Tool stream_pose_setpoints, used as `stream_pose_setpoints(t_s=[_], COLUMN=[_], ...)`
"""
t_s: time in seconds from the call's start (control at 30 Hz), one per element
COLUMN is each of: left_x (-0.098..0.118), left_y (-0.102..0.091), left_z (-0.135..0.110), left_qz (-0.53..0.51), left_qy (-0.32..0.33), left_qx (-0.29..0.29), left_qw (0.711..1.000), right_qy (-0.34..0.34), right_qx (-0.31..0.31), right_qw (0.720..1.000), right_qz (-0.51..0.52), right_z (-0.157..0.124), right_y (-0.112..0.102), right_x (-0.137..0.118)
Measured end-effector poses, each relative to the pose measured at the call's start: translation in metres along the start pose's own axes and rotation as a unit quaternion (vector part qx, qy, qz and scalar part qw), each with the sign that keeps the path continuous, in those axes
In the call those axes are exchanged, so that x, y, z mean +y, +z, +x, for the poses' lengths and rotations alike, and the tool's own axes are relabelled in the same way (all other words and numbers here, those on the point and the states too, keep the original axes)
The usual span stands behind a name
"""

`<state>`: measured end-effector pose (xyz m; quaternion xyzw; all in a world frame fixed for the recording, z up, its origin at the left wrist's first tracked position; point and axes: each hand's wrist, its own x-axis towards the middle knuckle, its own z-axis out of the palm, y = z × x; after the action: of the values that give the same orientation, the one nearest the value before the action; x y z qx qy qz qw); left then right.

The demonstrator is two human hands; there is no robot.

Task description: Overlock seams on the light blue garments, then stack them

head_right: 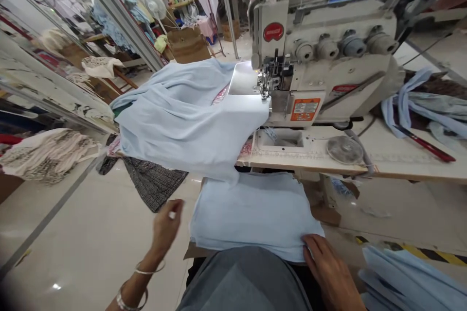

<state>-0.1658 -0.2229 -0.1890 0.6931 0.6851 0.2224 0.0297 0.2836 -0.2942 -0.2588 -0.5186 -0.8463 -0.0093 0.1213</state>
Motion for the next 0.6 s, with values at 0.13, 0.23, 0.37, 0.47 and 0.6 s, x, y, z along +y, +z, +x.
stream_pose_setpoints(t_s=[0.13,0.23,0.37,0.47,0.6], left_x=[-0.006,0.043,0.094,0.094,0.082], left_y=[-0.019,0.005,0.043,0.052,0.043], left_z=[-0.017,-0.031,-0.030,-0.014,0.016], left_qz=[0.039,-0.034,-0.039,-0.061,-0.182], left_qy=[-0.039,0.143,0.349,0.350,0.178], left_qx=[0.052,-0.069,-0.204,-0.239,-0.316], left_qw=[0.997,0.987,0.914,0.904,0.914], right_qy=[-0.014,0.047,0.087,0.108,0.124], right_qx=[-0.018,-0.036,-0.069,-0.090,-0.128], right_qw=[0.998,0.990,0.980,0.971,0.954], right_qz=[0.053,0.129,0.165,0.194,0.242], right_z=[0.002,0.019,0.050,0.069,0.089], right_y=[-0.006,-0.016,-0.026,-0.027,-0.028], right_x=[0.009,0.011,0.011,0.016,0.031])
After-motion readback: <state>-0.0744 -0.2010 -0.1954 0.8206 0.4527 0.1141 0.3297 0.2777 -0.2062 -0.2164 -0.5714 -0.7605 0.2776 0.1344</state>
